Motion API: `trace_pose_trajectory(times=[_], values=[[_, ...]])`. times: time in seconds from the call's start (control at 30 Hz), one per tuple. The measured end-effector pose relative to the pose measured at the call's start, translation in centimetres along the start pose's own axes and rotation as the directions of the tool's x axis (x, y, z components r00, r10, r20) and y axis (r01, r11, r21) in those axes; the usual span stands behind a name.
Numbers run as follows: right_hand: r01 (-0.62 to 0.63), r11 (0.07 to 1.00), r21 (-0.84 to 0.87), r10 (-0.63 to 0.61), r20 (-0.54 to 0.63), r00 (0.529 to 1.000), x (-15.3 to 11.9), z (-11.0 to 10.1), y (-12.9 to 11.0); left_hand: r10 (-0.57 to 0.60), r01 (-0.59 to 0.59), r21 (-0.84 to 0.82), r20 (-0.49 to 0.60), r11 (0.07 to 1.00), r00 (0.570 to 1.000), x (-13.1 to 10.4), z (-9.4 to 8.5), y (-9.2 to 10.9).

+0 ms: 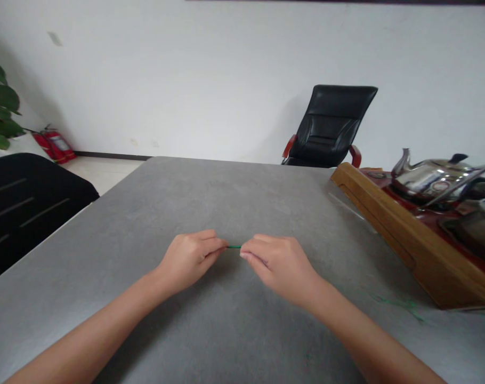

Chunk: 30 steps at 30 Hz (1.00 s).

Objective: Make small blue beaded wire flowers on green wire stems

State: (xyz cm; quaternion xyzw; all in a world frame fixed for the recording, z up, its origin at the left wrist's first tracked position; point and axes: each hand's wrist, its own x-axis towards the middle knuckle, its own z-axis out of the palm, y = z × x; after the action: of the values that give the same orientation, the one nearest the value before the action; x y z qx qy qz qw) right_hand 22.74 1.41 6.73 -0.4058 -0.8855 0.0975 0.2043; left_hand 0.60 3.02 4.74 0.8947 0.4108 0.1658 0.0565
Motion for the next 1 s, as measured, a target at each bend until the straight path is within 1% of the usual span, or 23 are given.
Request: trace_pose_trajectory(times=[0.1, 0.2, 0.47, 0.6, 0.67, 0.8, 0.87, 1.0], values=[[0.022, 0.996, -0.090, -0.022, 0.010, 1.000, -0.2, 0.3, -0.5, -0.049, 0.048, -0.019, -0.057, 0.999, 0.997, 0.0, 0.2, -0.1], [0.025, 0.992, -0.122, -0.024, 0.011, 1.000, -0.1, 0.8, -0.7, -0.100, 0.092, -0.068, -0.114, 0.993, 0.988, -0.2, 0.2, -0.2], [-0.016, 0.992, -0.121, 0.020, 0.027, 0.999, 0.0, 2.0, -0.8, -0.148, 0.113, -0.197, -0.173, 0.974, 0.974, -0.2, 0.2, -0.1], [-0.050, 0.995, -0.091, 0.052, 0.022, 0.998, -0.1, 2.4, -0.5, -0.167, 0.118, -0.241, -0.193, 0.963, 0.967, 0.0, 0.2, -0.2], [-0.071, 0.997, -0.023, 0.071, 0.010, 0.997, -0.2, 2.7, -0.3, -0.178, 0.120, -0.273, -0.201, 0.954, 0.963, 0.0, 0.2, -0.1], [-0.111, 0.971, 0.211, 0.121, -0.031, 0.992, -0.1, 3.5, 0.4, -0.208, 0.127, -0.352, -0.204, 0.927, 0.957, 0.1, 0.0, 0.0], [-0.134, 0.938, 0.318, 0.152, -0.034, 0.988, 0.0, 3.9, 0.7, -0.217, 0.125, -0.395, -0.198, 0.910, 0.956, 0.1, 0.0, 0.1], [-0.194, 0.840, 0.506, 0.221, 0.008, 0.975, 0.2, 4.8, 1.7, -0.206, 0.096, -0.482, -0.181, 0.871, 0.962, 0.2, 0.1, 0.1]])
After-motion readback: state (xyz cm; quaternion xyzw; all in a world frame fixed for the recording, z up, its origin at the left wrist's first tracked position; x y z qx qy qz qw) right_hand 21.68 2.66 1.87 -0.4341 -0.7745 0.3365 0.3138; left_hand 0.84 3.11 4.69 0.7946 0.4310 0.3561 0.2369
